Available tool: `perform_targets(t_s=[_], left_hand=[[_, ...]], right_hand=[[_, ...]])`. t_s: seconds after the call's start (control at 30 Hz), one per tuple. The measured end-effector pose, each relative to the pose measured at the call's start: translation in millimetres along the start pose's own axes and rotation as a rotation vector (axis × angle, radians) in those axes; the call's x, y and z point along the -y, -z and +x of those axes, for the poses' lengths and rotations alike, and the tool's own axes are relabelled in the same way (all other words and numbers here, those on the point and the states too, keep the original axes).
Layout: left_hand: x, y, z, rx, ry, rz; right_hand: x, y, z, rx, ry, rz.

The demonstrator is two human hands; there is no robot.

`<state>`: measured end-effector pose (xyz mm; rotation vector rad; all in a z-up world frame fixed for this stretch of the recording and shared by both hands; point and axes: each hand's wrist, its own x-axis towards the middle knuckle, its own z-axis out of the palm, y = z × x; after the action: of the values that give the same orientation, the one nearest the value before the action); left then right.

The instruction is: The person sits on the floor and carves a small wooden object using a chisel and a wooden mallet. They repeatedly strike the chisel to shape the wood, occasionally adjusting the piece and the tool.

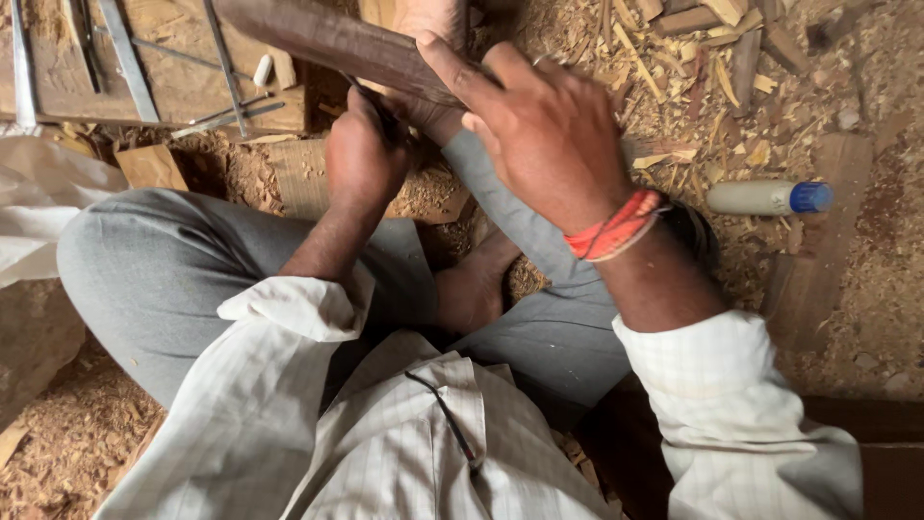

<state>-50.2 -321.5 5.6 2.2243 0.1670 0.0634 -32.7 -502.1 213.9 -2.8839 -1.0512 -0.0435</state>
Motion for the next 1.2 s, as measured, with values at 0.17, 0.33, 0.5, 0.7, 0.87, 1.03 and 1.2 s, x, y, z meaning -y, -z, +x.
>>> perform_targets(t_s=[0.17, 0.33, 0.5, 0.7, 0.87, 1.03, 1.2], left_hand=[[-10, 1, 10, 0.091, 0.001, 0.094], [-15, 5, 23, 0.199, -0.031, 0.23], [-28, 37, 21, 0.302, -0.255, -0.259], [-19, 73, 35, 0.277, -0.16, -0.078], [-41, 53, 63, 0.626, -0.475, 0.393], [-57, 17, 78, 0.864, -0.713, 0.631], [-68, -4, 86, 1.046, -0.766, 0.788]], right_hand=[[-13, 6, -6, 0.037, -0.051, 0.007], [-29, 1, -18, 0.107, -0.155, 0.163], [-49, -14, -60, 0.013, -0.237, 0.544], [-16, -71, -139, -0.109, -0.783, 1.503], [-4, -97, -160, -0.25, -0.963, 1.517], [0, -96, -165, -0.365, -1.018, 1.497], [4, -88, -161, -0.42, -0.975, 1.474]])
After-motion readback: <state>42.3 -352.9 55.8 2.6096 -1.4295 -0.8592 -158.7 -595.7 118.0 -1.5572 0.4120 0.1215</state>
